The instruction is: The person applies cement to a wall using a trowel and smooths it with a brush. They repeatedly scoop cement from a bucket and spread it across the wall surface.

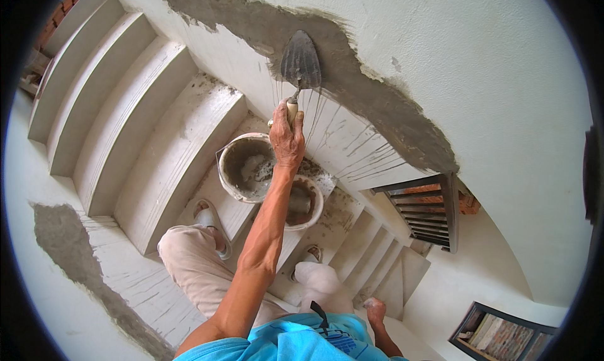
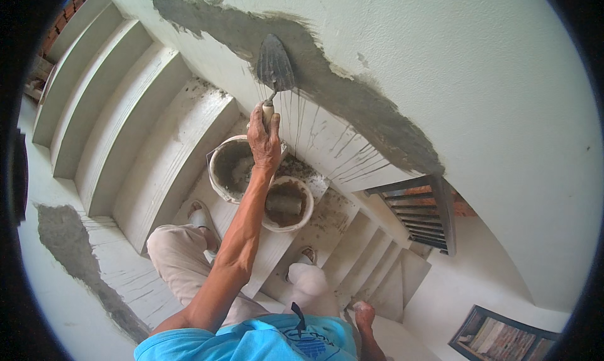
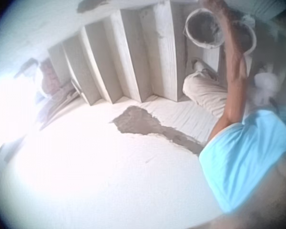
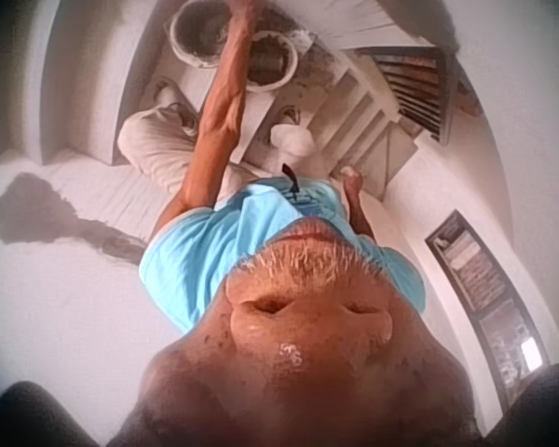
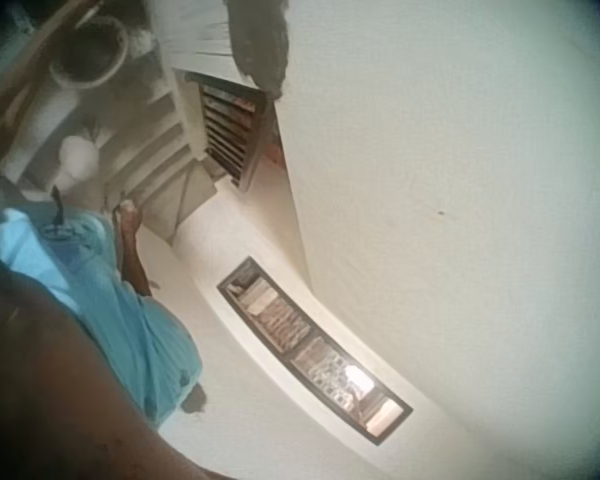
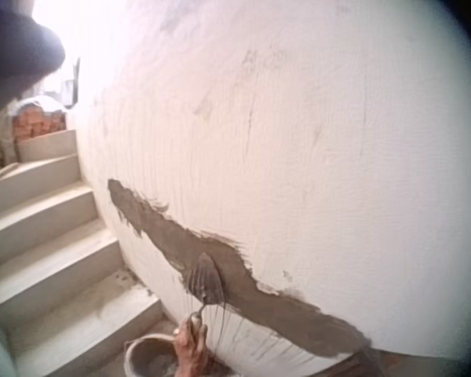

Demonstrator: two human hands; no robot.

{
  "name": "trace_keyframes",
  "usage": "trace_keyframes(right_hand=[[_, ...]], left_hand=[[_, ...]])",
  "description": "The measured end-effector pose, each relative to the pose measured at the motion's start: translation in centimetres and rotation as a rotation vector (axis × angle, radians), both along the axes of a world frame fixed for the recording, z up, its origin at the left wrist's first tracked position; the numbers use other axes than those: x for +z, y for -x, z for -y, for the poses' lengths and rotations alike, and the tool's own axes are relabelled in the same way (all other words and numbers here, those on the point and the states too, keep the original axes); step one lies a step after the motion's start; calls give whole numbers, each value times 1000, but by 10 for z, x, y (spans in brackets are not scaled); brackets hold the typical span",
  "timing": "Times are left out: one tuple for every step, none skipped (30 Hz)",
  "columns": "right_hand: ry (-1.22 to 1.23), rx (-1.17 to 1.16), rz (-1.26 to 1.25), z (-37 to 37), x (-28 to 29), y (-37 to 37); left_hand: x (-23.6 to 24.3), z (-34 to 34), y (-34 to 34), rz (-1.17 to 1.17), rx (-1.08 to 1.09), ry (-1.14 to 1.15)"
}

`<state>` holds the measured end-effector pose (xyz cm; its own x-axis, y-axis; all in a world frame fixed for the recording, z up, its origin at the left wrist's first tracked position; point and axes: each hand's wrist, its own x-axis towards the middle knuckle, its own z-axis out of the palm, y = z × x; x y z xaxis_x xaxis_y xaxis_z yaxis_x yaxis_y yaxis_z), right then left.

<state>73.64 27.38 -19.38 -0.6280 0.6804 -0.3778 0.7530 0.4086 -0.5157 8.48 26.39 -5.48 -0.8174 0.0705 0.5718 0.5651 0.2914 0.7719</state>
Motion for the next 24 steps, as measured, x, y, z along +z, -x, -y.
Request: trace_keyframes(right_hand=[[20,-10,-16,1,0,-2],[4,7,-17,2,-2,-4],[-11,24,-18,2,-3,-4],[-26,45,-21,1,-5,-4],[-42,29,-33,1,-8,-4],[-59,13,-44,1,-10,-3],[-74,-5,-58,1,-10,-2],[-79,6,-66,0,-10,-1],[-84,18,-75,-1,-8,-1],[-86,27,-85,-1,-5,2],[-64,15,-59,0,-2,4],[-41,3,-33,0,3,6],[-21,-9,-5,0,3,5],[-14,-7,-13,1,3,5],[-8,-4,-22,2,3,5],[-4,-1,-26,2,1,-1],[-19,20,-25,2,-3,-5],[-35,42,-24,2,-7,-8],[-48,68,-29,0,-9,-6],[-57,56,-36,0,-9,-5],[-67,42,-42,0,-11,-4],[-77,26,-48,1,-12,-4],[-69,12,-74,0,-11,-5],[-59,-1,-100,-1,-11,-5]], left_hand=[[5,-1,-2,-2,-25,-19],[9,-3,-5,-5,-50,-38],[14,-5,-7,-7,-76,-57],[17,-6,-7,10,-101,-47],[20,-7,-7,27,-127,-38],[24,-9,-7,45,-154,-30],[25,-10,-7,48,-149,-35],[22,-10,-6,39,-132,-37],[17,-9,-4,29,-115,-40],[14,-8,-2,19,-99,-40],[10,-5,-2,8,-73,-28],[6,-1,-2,-2,-46,-16],[6,1,-3,-11,-20,-6],[7,1,-4,-9,-26,-20],[7,1,-5,-7,-33,-33],[11,1,-7,-1,-39,-49],[15,-1,-9,-1,-68,-60],[20,-4,-11,-1,-97,-71],[24,-5,-11,-6,-121,-79],[25,-5,-10,-10,-117,-63],[26,-5,-8,-13,-113,-46],[25,-6,-8,-16,-112,-31],[23,-6,-8,12,-88,-23],[20,-4,-8,40,-63,-14]])
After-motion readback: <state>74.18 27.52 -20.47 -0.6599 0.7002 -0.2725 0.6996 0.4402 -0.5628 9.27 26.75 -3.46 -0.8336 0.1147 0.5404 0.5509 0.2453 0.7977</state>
